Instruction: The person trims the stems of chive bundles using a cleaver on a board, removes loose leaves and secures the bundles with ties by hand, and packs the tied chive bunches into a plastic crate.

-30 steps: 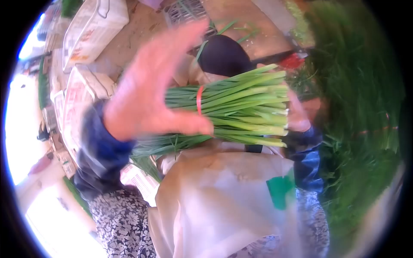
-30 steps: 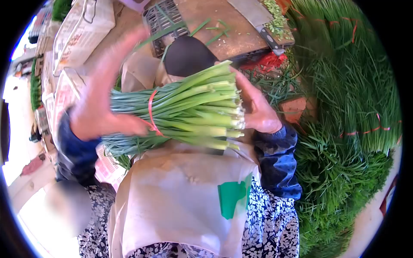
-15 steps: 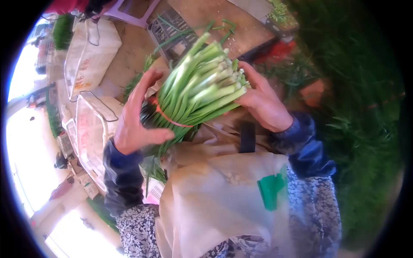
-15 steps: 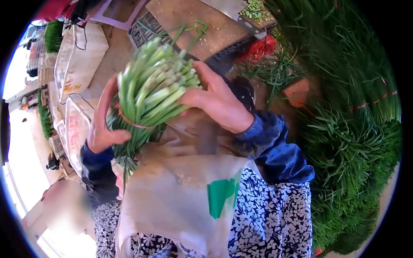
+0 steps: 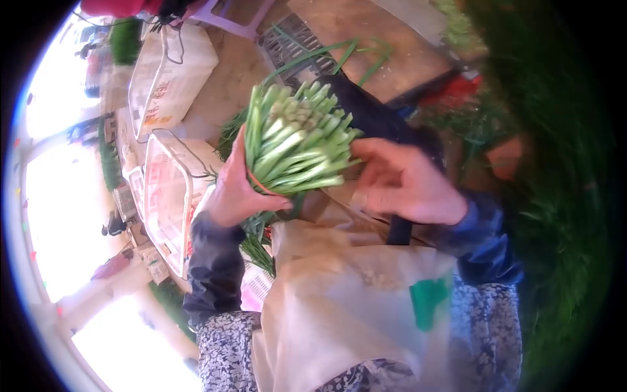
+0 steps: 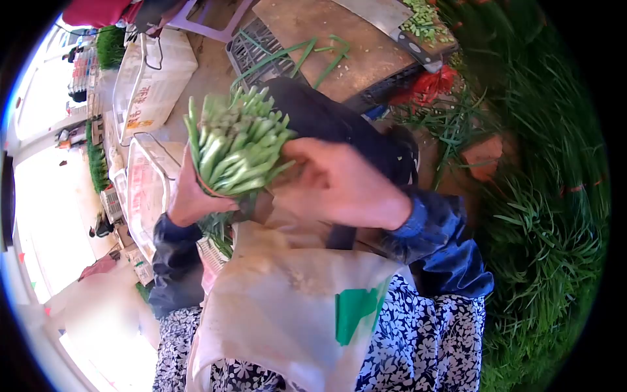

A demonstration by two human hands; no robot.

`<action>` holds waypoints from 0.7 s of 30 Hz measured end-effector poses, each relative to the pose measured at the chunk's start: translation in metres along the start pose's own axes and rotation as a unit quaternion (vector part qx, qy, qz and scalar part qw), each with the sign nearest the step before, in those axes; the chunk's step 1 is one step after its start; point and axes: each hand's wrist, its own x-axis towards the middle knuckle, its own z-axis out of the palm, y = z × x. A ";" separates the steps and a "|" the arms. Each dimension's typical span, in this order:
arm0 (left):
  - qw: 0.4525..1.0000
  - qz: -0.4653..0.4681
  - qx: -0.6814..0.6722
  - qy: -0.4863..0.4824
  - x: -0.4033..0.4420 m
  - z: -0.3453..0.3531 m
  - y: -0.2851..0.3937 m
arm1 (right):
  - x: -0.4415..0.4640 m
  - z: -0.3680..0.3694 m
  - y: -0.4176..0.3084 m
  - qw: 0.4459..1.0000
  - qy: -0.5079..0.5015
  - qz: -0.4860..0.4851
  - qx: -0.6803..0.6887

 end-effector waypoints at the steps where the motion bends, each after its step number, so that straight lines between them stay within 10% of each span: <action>1: 0.998 0.030 0.057 0.010 0.000 0.005 -0.001 | 0.002 -0.007 0.002 0.988 0.077 -0.084 -0.102; 3: 0.996 0.035 0.082 0.013 -0.001 0.004 -0.005 | 0.014 -0.018 -0.003 0.906 0.240 -0.184 -0.296; 7: 0.994 0.051 0.096 0.002 0.004 0.006 -0.002 | 0.053 -0.012 -0.032 0.790 0.257 -0.466 -0.304; 13: 0.996 -0.010 -0.040 -0.076 0.021 -0.001 0.005 | 0.088 -0.044 -0.038 0.936 -0.035 -0.287 -0.203; 21: 0.996 -0.004 0.033 -0.079 0.027 0.001 0.020 | 0.084 -0.030 -0.046 0.919 0.011 -0.270 -0.287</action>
